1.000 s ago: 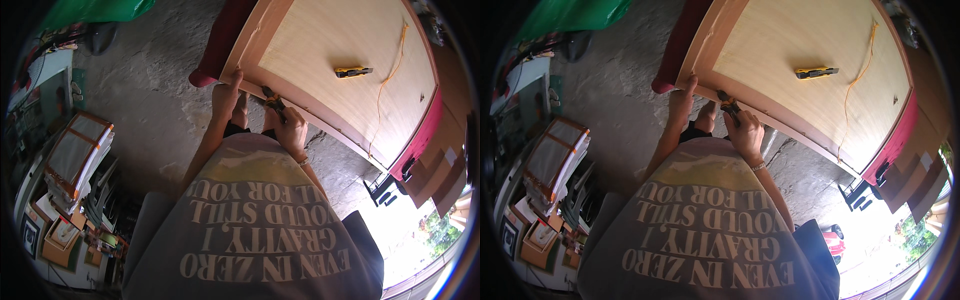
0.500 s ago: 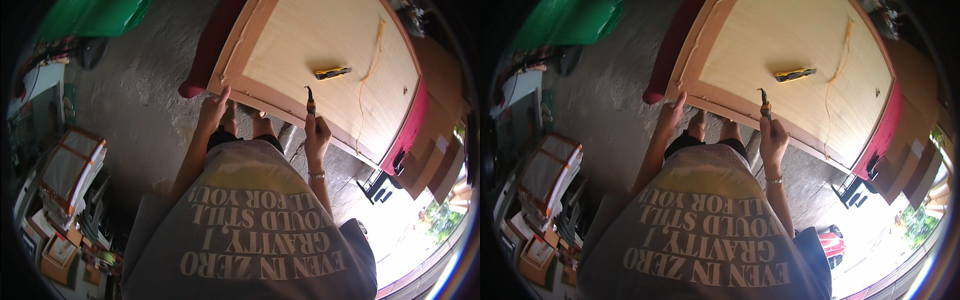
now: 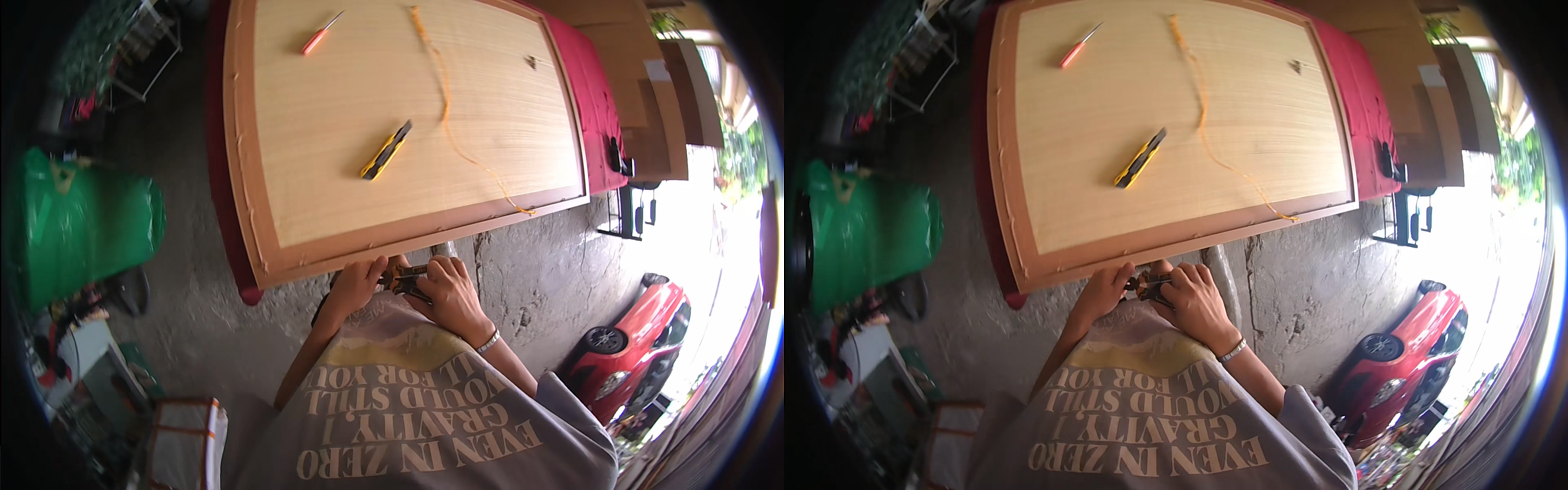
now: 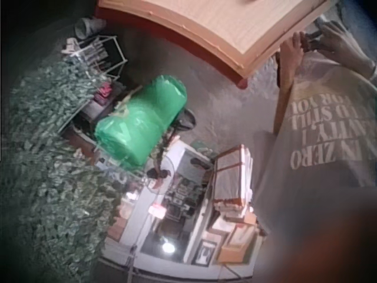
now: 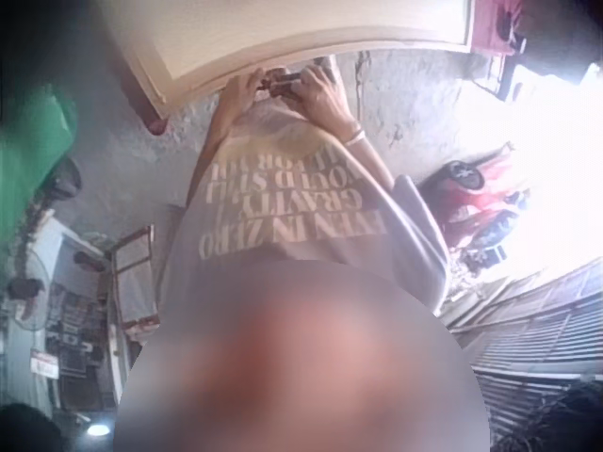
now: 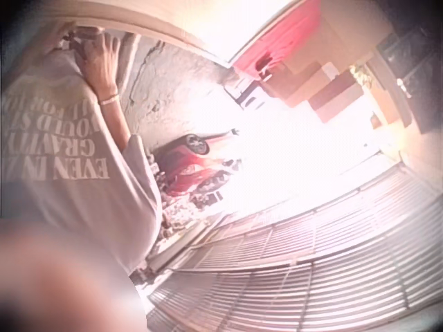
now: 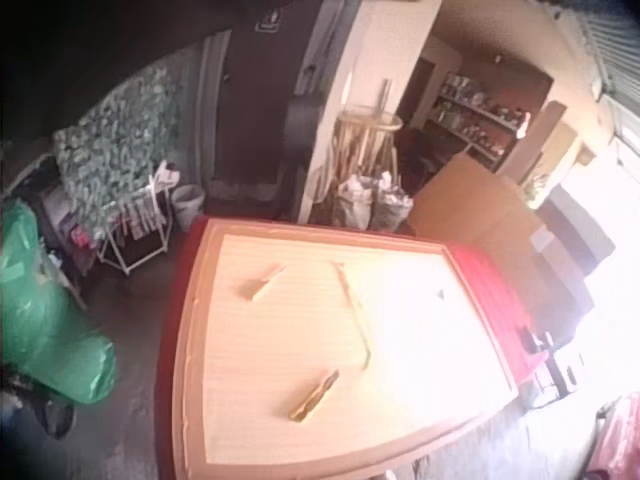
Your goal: The person uses pliers to remove staples from a wooden frame, then flips the frame and inserts a white backing board and a black mat. The person smooths the backing and mat into place within the frame.
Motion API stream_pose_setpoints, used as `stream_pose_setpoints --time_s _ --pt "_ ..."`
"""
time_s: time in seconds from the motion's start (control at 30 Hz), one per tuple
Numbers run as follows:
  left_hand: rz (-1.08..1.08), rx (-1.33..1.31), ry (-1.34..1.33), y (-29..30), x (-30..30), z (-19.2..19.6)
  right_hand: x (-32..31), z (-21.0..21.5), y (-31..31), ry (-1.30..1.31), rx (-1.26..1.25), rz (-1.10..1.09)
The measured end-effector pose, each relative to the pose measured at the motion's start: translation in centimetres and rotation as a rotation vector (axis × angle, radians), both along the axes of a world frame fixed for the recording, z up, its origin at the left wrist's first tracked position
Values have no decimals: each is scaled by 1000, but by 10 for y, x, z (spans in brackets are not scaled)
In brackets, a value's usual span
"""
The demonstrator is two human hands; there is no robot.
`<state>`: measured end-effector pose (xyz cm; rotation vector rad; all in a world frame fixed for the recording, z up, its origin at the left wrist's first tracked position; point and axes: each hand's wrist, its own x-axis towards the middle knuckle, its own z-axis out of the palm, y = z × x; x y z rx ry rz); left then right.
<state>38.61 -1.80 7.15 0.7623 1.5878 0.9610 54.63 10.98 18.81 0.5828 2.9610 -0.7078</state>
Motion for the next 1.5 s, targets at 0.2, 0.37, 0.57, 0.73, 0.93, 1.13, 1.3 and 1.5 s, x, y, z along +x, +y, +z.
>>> stream_pose_setpoints --time_s 0.2,0.37,0.57,0.73,0.93,1.13,1.3,1.5 --pt "101 112 -26 39 -12 -18 46 -20 61 160 56 -322" --pt "325 17 -540 87 -33 -9 110 -76 208 119 151 -695" --pt "563 353 -1066 191 3 -1 133 -160 415 119 279 -700" --pt "749 363 -1488 269 69 -4 123 -172 508 211 193 -441" --pt "602 165 -1303 330 128 -2 83 -193 659 471 -43 -735" --pt "533 108 -1167 354 123 3 -7 -260 763 534 273 -711" --pt "730 180 -998 348 117 3 -21 -256 754 409 185 -495" --pt "827 140 -980 345 126 2 -4 -238 768 422 161 -193"
